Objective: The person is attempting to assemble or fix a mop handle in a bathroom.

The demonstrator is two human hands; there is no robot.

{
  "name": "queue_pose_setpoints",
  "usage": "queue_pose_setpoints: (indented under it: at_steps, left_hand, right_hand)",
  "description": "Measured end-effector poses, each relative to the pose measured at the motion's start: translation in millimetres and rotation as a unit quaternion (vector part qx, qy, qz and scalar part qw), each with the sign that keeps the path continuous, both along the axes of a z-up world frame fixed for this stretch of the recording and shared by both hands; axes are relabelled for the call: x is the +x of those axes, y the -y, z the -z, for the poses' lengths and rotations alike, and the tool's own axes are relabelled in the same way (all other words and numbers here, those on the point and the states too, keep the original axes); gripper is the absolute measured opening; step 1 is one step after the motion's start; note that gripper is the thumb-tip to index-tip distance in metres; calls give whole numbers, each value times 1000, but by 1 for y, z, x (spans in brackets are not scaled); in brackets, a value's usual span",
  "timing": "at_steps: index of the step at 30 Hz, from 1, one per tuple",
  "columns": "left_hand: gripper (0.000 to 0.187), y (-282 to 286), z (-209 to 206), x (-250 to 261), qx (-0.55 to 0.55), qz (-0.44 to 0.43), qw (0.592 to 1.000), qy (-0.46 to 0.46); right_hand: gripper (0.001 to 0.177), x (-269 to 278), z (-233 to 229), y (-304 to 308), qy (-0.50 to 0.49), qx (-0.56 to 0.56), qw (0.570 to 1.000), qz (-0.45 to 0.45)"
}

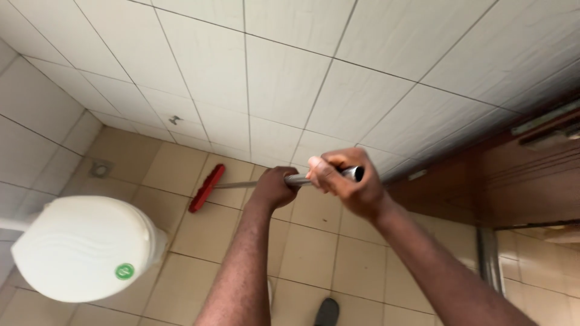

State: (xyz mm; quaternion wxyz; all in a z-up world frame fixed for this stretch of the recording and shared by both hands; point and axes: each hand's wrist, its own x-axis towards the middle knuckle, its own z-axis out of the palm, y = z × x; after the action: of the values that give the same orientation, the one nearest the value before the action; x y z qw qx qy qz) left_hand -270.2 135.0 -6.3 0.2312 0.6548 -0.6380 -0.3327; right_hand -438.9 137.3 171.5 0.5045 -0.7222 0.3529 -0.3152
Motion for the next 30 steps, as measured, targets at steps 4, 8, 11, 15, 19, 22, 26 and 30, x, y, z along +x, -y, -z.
queue_pose_setpoints:
  at_steps: [4, 8, 11, 15, 19, 22, 26, 30]
  left_hand:
    - [9, 6, -20, -52, -46, -14, 998, -36]
    - [13, -1, -42, -83, -85, -44, 994, -48]
    - [22, -1, -61, -84, -94, -31, 994, -43]
    - [15, -2, -65, -65, -133, -31, 991, -10]
    - [16, -15, -85, -37, -27, -66, 997, 5]
    - [15, -20, -61, -9, -63, -58, 995, 44]
    - [14, -34, -57, 26, 59, -81, 991, 84]
    - [18, -46, -5, 61, 54, -121, 988, 75]
  right_hand:
    - [52, -45, -18, 13, 17, -9, 1000, -24]
    - [51, -70, -38, 13, 6, -18, 999, -51]
    - [52, -73, -56, 10, 14, -23, 998, -64]
    - [47, -65, -69, 2, -14, -43, 996, -81]
    - [44, -49, -53, 4, 96, -8, 979, -178]
    - [56, -29, -25, -1, 150, 56, 968, -195]
    - [47, 8, 16, -9, 161, 55, 974, -152]
    - [48, 38, 53, -23, 155, 107, 973, -136]
